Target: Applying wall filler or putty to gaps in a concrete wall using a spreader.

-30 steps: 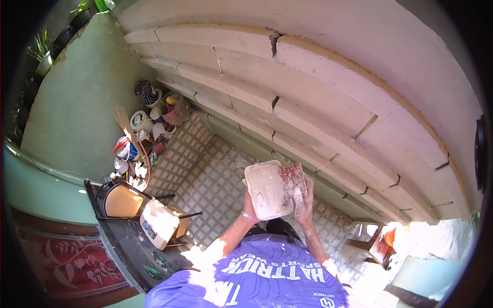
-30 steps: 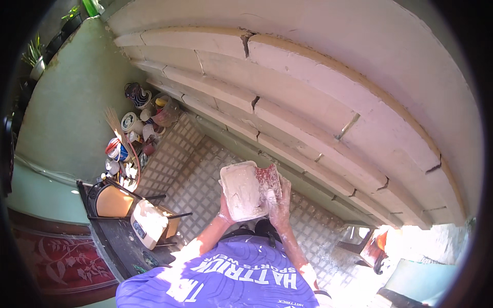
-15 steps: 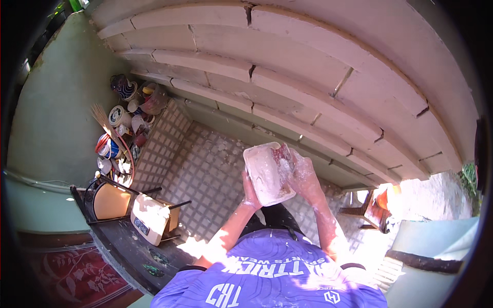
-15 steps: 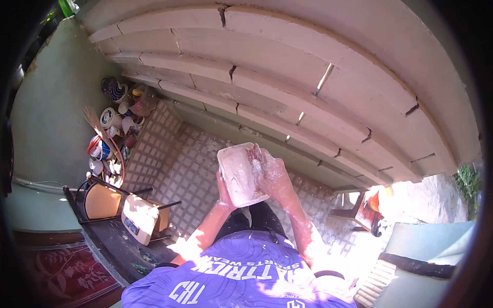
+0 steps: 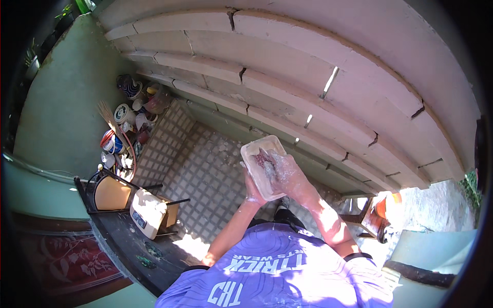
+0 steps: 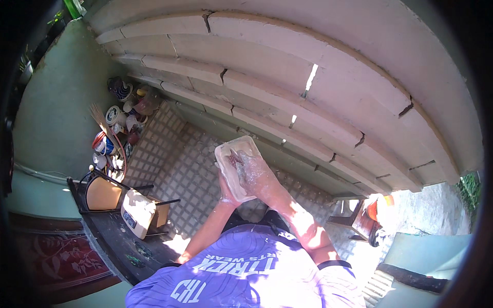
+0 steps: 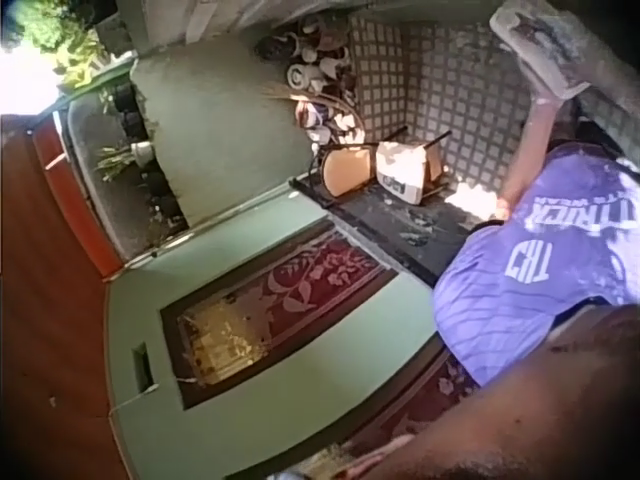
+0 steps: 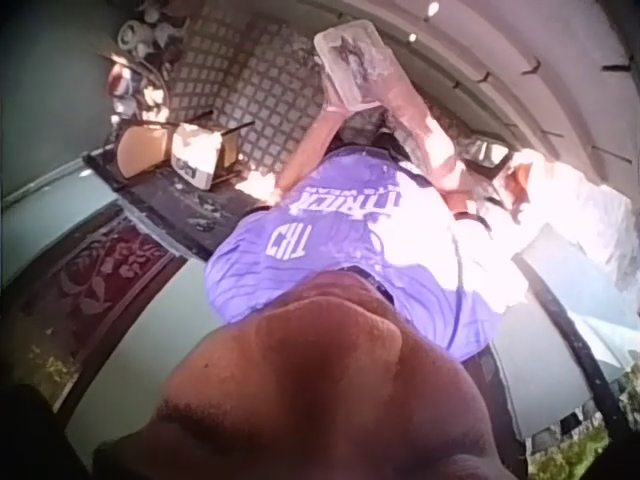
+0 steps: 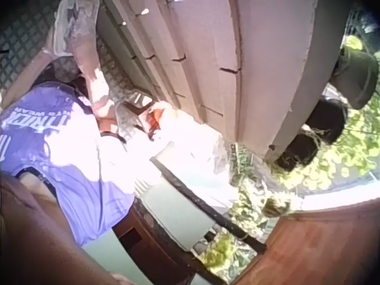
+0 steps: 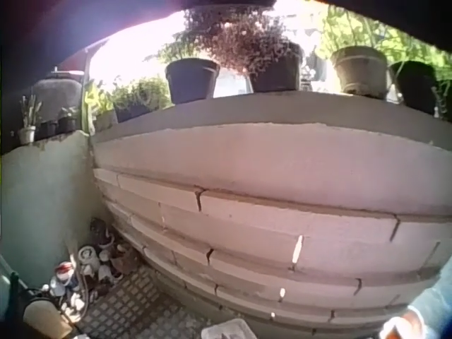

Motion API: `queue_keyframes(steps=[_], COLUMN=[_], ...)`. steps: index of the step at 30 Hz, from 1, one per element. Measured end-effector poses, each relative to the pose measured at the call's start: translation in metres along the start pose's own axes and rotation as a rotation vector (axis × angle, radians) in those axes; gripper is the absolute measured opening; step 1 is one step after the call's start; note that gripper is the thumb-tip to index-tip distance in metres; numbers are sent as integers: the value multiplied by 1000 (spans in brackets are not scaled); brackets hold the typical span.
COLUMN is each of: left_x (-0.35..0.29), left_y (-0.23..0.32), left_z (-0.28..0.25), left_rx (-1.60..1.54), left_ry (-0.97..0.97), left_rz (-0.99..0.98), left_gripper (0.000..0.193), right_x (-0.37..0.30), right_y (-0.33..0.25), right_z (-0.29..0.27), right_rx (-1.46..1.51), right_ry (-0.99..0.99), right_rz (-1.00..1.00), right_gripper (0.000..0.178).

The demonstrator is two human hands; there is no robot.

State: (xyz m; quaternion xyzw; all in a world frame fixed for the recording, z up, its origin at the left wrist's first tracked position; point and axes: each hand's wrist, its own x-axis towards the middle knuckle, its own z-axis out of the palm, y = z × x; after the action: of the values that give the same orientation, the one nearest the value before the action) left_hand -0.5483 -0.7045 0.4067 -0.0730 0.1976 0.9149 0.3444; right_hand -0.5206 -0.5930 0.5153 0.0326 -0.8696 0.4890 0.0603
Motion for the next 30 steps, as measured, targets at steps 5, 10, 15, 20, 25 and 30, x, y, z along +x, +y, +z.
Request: queue_keyframes(steps=[5,10,15,20,25,30], left_x=[21,38,50,66,78,86], left_y=[-37,-53,-52,-39,-16,12], left_z=[4,6,28,20,16,9], left_rx=[-95,-55,18,-45,17,68], left_ry=[-124,-103,-119,-149,-19,-69], left_rz=[6,6,66,32,8,5], left_gripper=[81,90,91,89,89,91], right_x=[-5,3,8,25,38,53], right_y=[38,33,77,51,48,51], right_z=[-39,-83,-64,-69,-33,-29], right_rx=[-156,-318,-255,-52,-158,-231], right_ry=[139,144,52,163,154,147], right_rz=[3,145,60,-79,-90,110], right_gripper=[39,36,37,41,35,35])
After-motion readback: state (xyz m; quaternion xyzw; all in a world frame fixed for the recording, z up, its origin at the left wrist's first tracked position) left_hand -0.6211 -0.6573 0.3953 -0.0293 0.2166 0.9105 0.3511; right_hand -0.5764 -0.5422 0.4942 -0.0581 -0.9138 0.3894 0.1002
